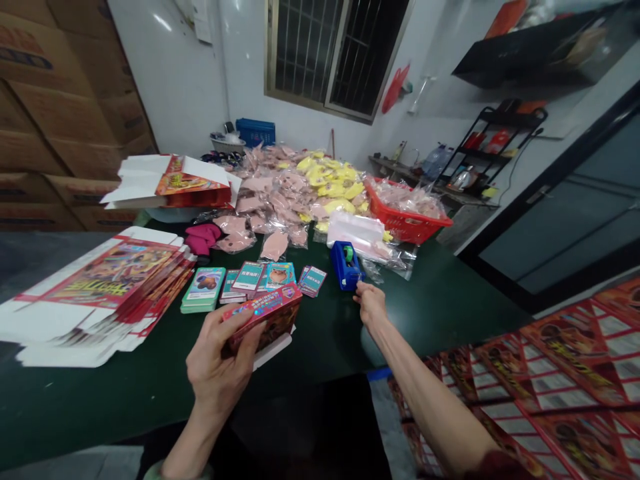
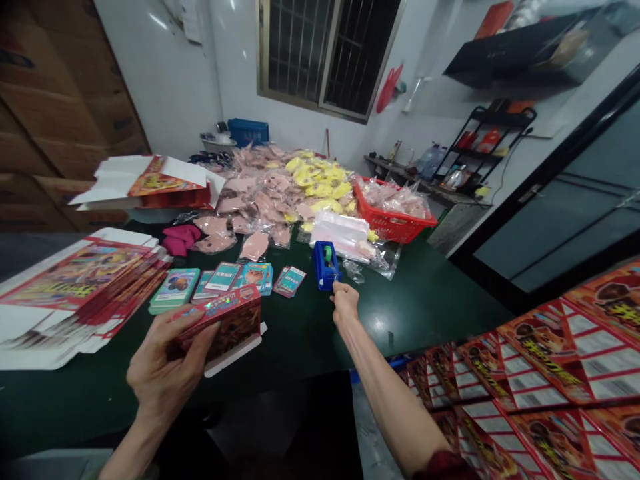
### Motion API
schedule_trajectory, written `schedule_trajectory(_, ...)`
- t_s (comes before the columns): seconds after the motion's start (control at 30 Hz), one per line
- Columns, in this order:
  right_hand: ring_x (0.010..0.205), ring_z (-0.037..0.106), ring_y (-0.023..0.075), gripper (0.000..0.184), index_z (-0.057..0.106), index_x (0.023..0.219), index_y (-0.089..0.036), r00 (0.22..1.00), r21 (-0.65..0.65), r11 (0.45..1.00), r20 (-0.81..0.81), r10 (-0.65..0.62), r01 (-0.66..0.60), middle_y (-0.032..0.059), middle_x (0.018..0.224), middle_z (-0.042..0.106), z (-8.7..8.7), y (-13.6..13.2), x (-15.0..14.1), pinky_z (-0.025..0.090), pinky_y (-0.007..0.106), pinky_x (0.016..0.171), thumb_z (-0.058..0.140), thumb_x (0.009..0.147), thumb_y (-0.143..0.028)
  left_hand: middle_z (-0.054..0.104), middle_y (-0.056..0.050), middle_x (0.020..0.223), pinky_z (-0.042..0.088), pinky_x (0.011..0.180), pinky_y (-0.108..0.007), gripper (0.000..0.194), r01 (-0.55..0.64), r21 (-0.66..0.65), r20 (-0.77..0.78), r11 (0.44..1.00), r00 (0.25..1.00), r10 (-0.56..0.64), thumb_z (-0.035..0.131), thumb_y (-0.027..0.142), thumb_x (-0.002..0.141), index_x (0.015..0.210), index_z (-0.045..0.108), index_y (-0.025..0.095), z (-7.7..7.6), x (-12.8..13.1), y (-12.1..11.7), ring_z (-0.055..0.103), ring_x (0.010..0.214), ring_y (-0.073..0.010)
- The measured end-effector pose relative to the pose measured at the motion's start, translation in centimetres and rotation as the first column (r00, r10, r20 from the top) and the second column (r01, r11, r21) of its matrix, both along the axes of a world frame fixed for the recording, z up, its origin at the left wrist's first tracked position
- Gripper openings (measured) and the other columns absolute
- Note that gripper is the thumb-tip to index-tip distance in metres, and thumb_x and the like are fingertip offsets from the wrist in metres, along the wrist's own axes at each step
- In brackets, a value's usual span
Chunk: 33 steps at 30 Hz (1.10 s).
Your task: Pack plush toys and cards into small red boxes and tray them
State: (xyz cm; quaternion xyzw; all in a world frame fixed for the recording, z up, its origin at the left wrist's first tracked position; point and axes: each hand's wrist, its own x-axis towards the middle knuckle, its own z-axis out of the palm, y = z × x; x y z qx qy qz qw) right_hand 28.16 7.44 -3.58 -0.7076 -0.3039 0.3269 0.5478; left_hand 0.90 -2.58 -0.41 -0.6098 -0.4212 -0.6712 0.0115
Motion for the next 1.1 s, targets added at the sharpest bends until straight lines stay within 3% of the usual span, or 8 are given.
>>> schedule_trajectory(0.17,0.083,0.058,0.0148,0.018,0.061,0.088,-0.012,0.988,0.059,0.995,0.133,0.076,-0.084,0.0032,0.093,0.061,-0.5,-1.0,-0.9,0.050,0.030,0.072,0.057,0.085,-0.029,0.064,-0.004,0.101,0.052,0.073,-0.027,0.036,0.001,0.011,0.008,1.000,1.000,-0.001,0.072,0.009,0.066,0.098,0.064,0.022,0.0,0.2,-0.1,0.063,0.087,-0.0157)
schedule_trajectory(0.3,0.063,0.051,0.0109,0.020,0.056,0.060,-0.015,0.956,0.137,0.959,0.191,0.222,-0.250,-0.0018,0.062,0.054,2.3,-5.3,-3.8,0.043,0.024,0.060,0.061,0.078,-0.023,0.063,-0.005,0.106,0.051,0.078,-0.029,0.035,0.055,0.015,0.018,0.998,0.998,-0.056,0.070,0.004,0.067,0.097,0.062,0.021,0.5,0.4,-0.4,0.062,0.092,-0.0162)
schedule_trajectory(0.37,0.054,0.048,0.0097,0.020,0.057,0.066,-0.017,0.911,0.193,0.894,0.172,0.376,-0.405,-0.0041,0.056,0.051,4.7,-8.2,-6.0,0.040,0.022,0.053,0.058,0.081,-0.030,0.062,-0.004,0.105,0.051,0.079,-0.030,0.034,0.089,0.006,0.023,0.996,0.996,-0.089,0.068,0.003,0.068,0.096,0.061,0.021,0.7,0.4,-0.6,0.062,0.094,-0.0163)
schedule_trajectory(0.47,0.048,0.045,0.0074,0.022,0.054,0.071,-0.018,0.771,0.372,0.712,0.016,0.637,-0.596,-0.0053,0.055,0.050,7.9,-11.5,-9.7,0.037,0.020,0.047,0.055,0.085,-0.035,0.062,-0.004,0.100,0.051,0.076,-0.029,0.032,0.118,-0.012,0.036,0.993,0.992,-0.118,0.068,0.003,0.069,0.096,0.060,0.020,0.9,0.4,-0.9,0.062,0.090,-0.0155)
schedule_trajectory(0.57,0.042,0.041,0.0054,0.026,0.052,0.066,-0.017,0.687,0.417,0.679,-0.159,0.709,-0.604,-0.0063,0.050,0.047,9.4,-12.5,-12.7,0.033,0.018,0.040,0.060,0.081,-0.037,0.061,-0.003,0.096,0.051,0.072,-0.026,0.031,0.129,-0.034,0.011,0.991,0.992,-0.129,0.068,0.006,0.071,0.096,0.059,0.020,1.2,0.5,-1.3,0.061,0.086,-0.0149)
schedule_trajectory(0.77,0.033,0.034,0.0034,0.034,0.051,0.056,-0.016,0.803,0.296,0.800,-0.145,0.578,-0.523,-0.0076,0.038,0.042,8.8,-11.9,-14.5,0.025,0.016,0.032,0.065,0.075,-0.040,0.055,-0.001,0.088,0.047,0.066,-0.021,0.039,0.174,-0.103,-0.182,0.979,0.965,-0.191,0.062,0.009,0.078,0.113,0.055,0.023,2.4,-0.4,-1.6,0.057,0.077,-0.0105)
schedule_trajectory(0.9,0.030,0.033,0.0038,0.041,0.047,0.052,-0.017,0.757,0.295,0.810,-0.297,0.582,-0.507,-0.0076,0.038,0.042,7.9,-11.6,-14.6,0.024,0.017,0.029,0.068,0.069,-0.048,0.047,-0.001,0.089,0.046,0.064,-0.020,0.041,0.228,-0.246,-0.432,0.942,0.844,-0.317,0.053,0.011,0.084,0.122,0.053,0.029,3.8,-1.8,-1.2,0.054,0.076,-0.0096)
schedule_trajectory(1.1,0.028,0.030,0.0036,0.047,0.042,0.051,-0.018,0.727,0.150,0.838,-0.432,0.533,-0.525,-0.0086,0.035,0.039,2.7,-11.3,-15.9,0.024,0.017,0.027,0.070,0.060,-0.055,0.048,-0.001,0.089,0.047,0.064,-0.022,0.043,0.228,-0.366,-0.518,0.902,0.755,-0.401,0.048,0.014,0.087,0.125,0.051,0.033,5.2,-3.0,0.1,0.054,0.074,-0.0104)
